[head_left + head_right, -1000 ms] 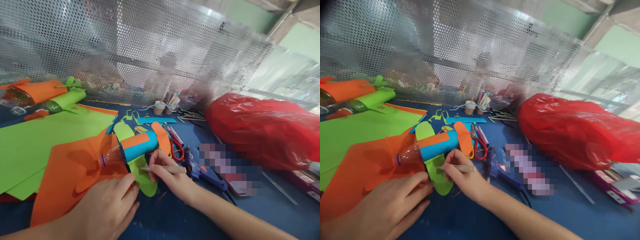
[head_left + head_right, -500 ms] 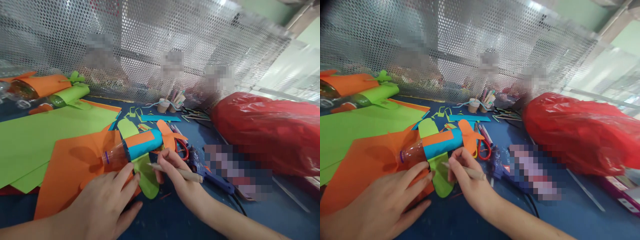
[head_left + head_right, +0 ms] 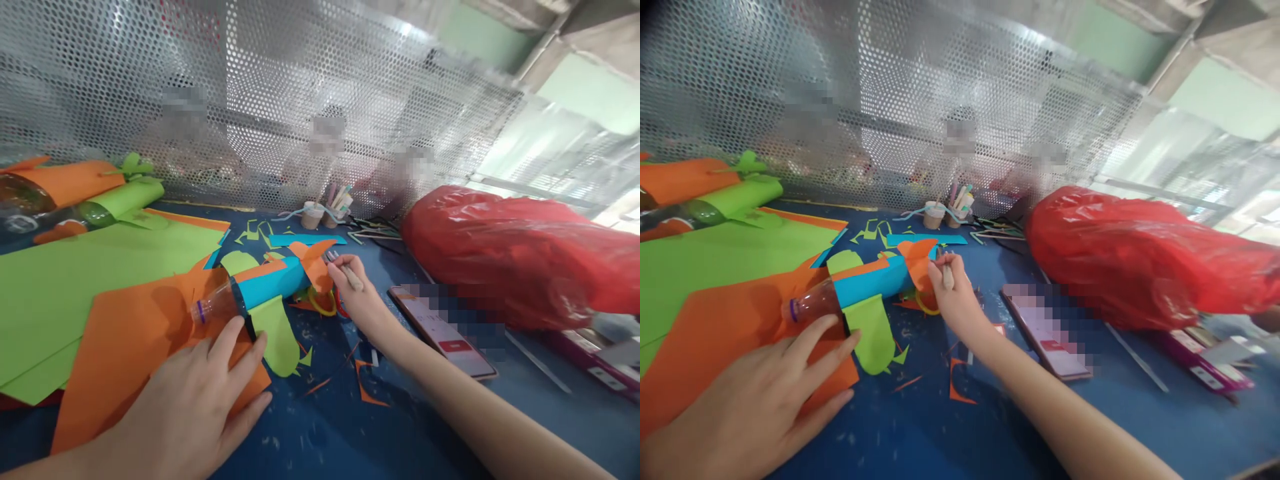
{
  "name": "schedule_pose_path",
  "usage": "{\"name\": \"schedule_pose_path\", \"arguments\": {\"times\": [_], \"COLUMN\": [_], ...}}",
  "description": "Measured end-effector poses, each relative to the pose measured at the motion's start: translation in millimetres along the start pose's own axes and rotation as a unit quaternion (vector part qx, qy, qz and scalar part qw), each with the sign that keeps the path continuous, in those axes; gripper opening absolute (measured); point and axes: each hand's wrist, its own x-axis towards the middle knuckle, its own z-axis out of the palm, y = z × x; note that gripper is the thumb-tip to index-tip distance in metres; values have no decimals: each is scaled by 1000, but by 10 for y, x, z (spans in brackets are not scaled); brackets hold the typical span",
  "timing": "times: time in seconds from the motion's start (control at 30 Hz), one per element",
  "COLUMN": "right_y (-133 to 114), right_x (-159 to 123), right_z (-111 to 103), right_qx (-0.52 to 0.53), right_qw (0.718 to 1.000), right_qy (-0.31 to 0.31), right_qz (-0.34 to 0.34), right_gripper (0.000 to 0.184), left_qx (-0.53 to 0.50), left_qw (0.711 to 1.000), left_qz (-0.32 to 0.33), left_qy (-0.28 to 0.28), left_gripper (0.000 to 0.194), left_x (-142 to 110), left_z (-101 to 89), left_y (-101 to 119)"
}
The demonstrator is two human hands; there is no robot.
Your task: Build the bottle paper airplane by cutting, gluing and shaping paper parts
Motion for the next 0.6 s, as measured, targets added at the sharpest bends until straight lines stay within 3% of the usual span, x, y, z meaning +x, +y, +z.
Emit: {"name": "schedule_pose_path", "arguments": {"times": [0.47, 0.53, 0.6], "right_y": [44, 20, -54], "right_x": [-72, -61, -86], "right_z": [-123, -122, -135], "right_qx": [14, 23, 40], "right_qw": [998, 999, 998], "right_qy": [-35, -18, 45], "right_qz": [43, 35, -15], "right_gripper": [28, 26, 20], "left_qx": [-38, -49, -61], "left_qw": [999, 999, 998], "left_qz": [-5, -1, 6], "left_qy": [4, -1, -10], "left_gripper": [54, 55, 55], "left_x": [-6, -6, -7], "left_z": [-35, -43, -53], "left_y": [-36, -37, -36]}}
